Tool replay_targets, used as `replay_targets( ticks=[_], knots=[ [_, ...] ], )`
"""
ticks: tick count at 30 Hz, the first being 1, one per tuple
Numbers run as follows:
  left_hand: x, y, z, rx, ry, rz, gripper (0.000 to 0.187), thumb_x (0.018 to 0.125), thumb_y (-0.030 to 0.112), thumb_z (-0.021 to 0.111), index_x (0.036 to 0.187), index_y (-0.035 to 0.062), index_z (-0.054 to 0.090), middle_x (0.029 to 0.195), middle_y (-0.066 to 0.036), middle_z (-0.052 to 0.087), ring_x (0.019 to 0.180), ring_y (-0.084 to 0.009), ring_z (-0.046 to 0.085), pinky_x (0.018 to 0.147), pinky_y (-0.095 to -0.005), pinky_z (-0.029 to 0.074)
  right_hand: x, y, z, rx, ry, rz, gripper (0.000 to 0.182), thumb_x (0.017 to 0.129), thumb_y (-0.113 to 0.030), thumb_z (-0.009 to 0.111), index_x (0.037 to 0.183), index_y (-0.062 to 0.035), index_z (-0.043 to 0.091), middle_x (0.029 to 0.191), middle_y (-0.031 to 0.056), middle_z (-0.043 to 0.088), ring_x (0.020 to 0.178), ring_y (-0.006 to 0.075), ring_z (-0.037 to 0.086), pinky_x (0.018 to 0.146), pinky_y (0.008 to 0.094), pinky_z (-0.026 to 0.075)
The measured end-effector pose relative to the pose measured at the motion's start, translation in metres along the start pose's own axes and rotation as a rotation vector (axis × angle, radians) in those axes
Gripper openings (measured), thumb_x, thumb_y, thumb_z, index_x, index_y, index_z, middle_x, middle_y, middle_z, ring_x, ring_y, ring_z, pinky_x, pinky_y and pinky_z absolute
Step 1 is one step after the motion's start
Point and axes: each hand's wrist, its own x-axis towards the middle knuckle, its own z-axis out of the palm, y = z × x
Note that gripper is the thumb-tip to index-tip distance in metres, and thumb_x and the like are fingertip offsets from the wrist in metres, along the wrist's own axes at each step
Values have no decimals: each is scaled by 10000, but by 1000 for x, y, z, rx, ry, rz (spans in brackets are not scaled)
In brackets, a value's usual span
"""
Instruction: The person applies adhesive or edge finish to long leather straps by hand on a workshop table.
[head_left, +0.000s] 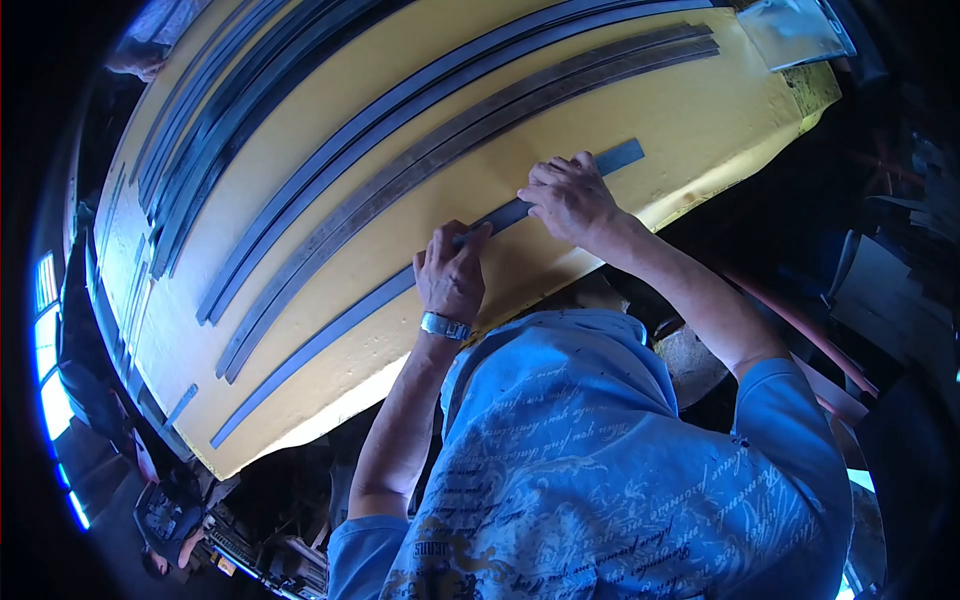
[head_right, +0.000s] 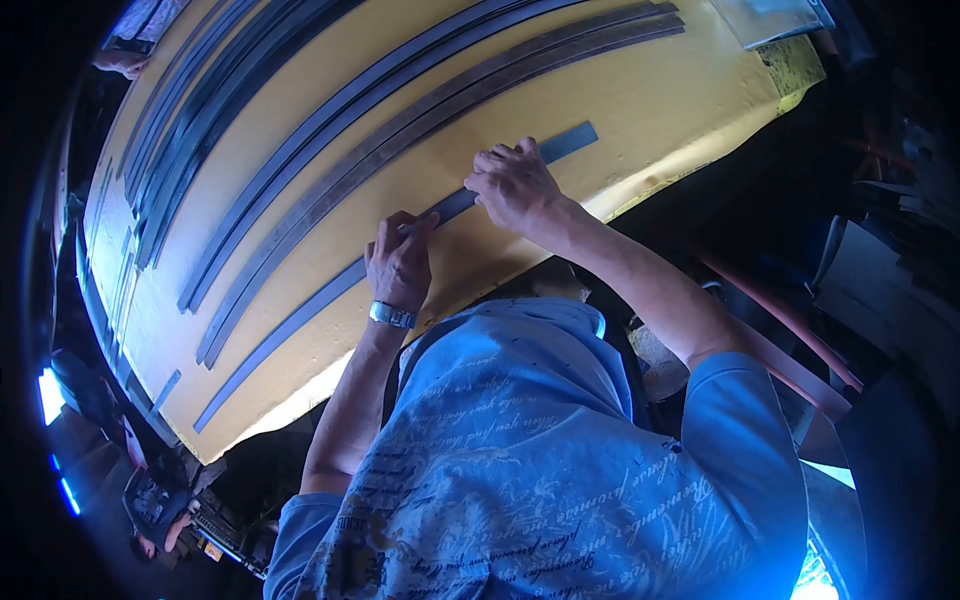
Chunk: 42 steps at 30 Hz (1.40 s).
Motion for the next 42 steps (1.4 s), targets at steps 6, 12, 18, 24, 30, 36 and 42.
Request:
replay_targets(
  ticks=[6,12,18,24,30,36,42],
  knots=[
    [29,17,21,-197,49,163,210,798,84,677,1006,91,703,1113,-68,629,975,-283,628,831,-409,498,1,0,2,-50,-3,-14,50,811,-122,687,849,-154,698,935,30,631,973,201,612,858,448,376],
    [38,14,38,-284,112,218,117,807,66,689,921,55,663,1017,-80,662,860,-302,661,739,-393,550,-9,8,-21,61,47,52,124,818,-209,734,933,-160,740,939,47,692,944,221,671,863,453,417],
    [40,26,29,-268,39,106,121,830,69,664,945,100,680,1018,-71,664,853,-298,669,709,-396,557,-9,52,-42,411,-31,377,173,840,-244,720,884,-80,751,872,137,746,818,280,728,782,363,560],
    [44,34,24,-253,38,104,163,835,107,672,996,126,687,1010,-66,650,857,-295,665,699,-404,541,-11,61,-31,544,-39,483,174,824,-205,720,862,-35,737,854,151,740,815,270,728,774,345,562],
    [45,35,28,-246,31,61,181,849,131,689,1030,137,685,1021,-62,650,864,-292,664,710,-411,535,-8,63,-29,559,-37,476,159,811,-185,722,835,-28,732,816,142,731,780,261,718,749,355,552],
    [44,33,34,-216,51,76,249,835,135,696,1083,153,683,1043,-48,644,916,-279,650,761,-416,510,-7,61,-34,605,-66,498,151,805,-141,739,843,4,725,757,121,727,705,170,698,676,308,536],
    [45,31,36,-186,43,99,239,830,134,696,1068,155,690,1037,-34,645,919,-263,649,749,-411,494,-5,60,-35,576,-67,514,126,788,-166,737,827,-46,731,799,110,728,748,233,705,718,350,540]
  ],
)
